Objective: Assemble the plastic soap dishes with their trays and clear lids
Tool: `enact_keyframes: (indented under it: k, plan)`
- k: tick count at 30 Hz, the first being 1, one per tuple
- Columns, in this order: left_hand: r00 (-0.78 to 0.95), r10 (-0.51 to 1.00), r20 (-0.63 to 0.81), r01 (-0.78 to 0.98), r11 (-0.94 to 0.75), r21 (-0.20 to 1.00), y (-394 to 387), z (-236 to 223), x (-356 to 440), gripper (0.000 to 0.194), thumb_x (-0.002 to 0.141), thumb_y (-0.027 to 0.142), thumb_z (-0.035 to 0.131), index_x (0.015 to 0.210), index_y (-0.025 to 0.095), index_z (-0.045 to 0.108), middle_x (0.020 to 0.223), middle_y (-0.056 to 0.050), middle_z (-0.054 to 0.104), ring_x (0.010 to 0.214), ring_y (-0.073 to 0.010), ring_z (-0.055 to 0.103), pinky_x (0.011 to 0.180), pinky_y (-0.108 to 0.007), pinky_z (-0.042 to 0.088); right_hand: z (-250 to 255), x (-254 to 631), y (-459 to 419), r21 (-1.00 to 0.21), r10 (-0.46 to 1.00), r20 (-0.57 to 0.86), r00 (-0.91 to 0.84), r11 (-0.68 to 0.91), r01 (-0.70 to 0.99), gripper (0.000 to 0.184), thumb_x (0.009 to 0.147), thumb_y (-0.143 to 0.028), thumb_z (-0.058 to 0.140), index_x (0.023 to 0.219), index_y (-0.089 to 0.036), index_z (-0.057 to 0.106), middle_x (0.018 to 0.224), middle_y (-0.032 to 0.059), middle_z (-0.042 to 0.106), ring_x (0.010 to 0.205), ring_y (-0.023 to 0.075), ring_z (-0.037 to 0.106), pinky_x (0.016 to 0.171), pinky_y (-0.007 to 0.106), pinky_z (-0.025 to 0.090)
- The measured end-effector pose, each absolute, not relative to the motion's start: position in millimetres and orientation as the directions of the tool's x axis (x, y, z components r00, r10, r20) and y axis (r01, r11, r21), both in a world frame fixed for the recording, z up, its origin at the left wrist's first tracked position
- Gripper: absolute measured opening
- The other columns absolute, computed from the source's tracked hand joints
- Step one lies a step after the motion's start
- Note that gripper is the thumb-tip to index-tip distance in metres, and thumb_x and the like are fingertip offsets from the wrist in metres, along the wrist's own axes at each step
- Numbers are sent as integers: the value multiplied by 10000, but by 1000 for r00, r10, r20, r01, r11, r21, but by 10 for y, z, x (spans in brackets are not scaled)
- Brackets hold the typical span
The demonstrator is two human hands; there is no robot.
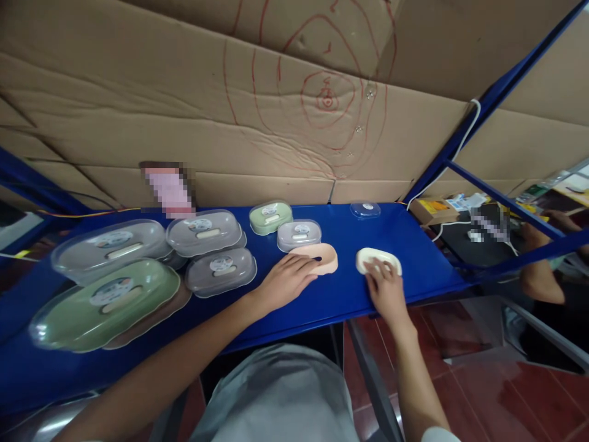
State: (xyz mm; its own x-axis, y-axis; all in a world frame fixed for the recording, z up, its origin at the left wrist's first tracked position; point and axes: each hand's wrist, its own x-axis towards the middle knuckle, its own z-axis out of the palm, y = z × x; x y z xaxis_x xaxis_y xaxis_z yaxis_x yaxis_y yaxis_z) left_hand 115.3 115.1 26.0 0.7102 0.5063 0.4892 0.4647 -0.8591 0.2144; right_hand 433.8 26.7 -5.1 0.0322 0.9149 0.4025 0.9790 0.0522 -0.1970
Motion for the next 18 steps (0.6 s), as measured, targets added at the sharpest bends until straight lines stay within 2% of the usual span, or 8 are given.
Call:
enact_keyframes:
  k: [3,6,8,11,13,16,18]
  plan:
    - [659,548,515,502,-831,241,1147,283,1164,344,1110,324,504,1414,192,597,1374,-103,724,1293,-227,667,1161,-402,467,-34,3789,233,-367,901,396,-176,331,869,472,1092,-380,525,1558,-303,521,1596,119,550,1484,332,507,1194,580,472]
    - [669,546,504,503,-832,234,1147,288,1178,332,1099,329,536,1397,205,610,1375,-88,727,1312,-220,656,1180,-396,450,-28,3450,218,-492,846,521,-115,407,770,628,1037,-407,659,1602,-303,407,1617,153,468,1515,330,484,1222,570,466]
    - [697,533,480,493,-842,219,1139,285,1193,305,1078,302,576,1365,217,636,1333,-77,747,1293,-224,665,1170,-404,453,-8,3400,234,-472,822,562,-89,407,782,640,1017,-409,697,1588,-306,425,1649,162,405,1573,360,399,1257,617,409]
    - [726,524,445,490,-849,201,1067,295,1216,267,1071,285,575,1312,215,667,1282,-81,762,1266,-238,674,1148,-433,456,48,3468,296,-384,854,453,-257,447,808,592,1057,-388,638,1610,-344,432,1709,117,370,1636,358,271,1302,660,307]
    - [711,551,437,519,-831,201,950,308,1215,350,1075,373,565,1358,182,640,1348,-133,727,1315,-291,642,1170,-515,426,79,3524,340,-388,861,380,-339,481,786,582,1085,-365,583,1638,-362,400,1701,88,415,1635,325,286,1302,633,331]
    - [638,641,427,622,-756,205,678,297,1146,642,1000,559,647,1496,166,537,1536,-206,592,1454,-393,520,1215,-654,336,86,3549,356,-426,857,410,-313,483,765,527,1074,-356,598,1588,-344,481,1635,91,501,1605,315,352,1262,593,422]
    - [602,682,415,673,-714,196,485,261,1037,620,990,499,682,1509,199,522,1562,-184,573,1481,-374,499,1214,-613,365,69,3505,316,-421,837,457,-301,501,756,423,1058,-329,623,1480,-326,591,1524,104,594,1562,320,420,1234,588,459]
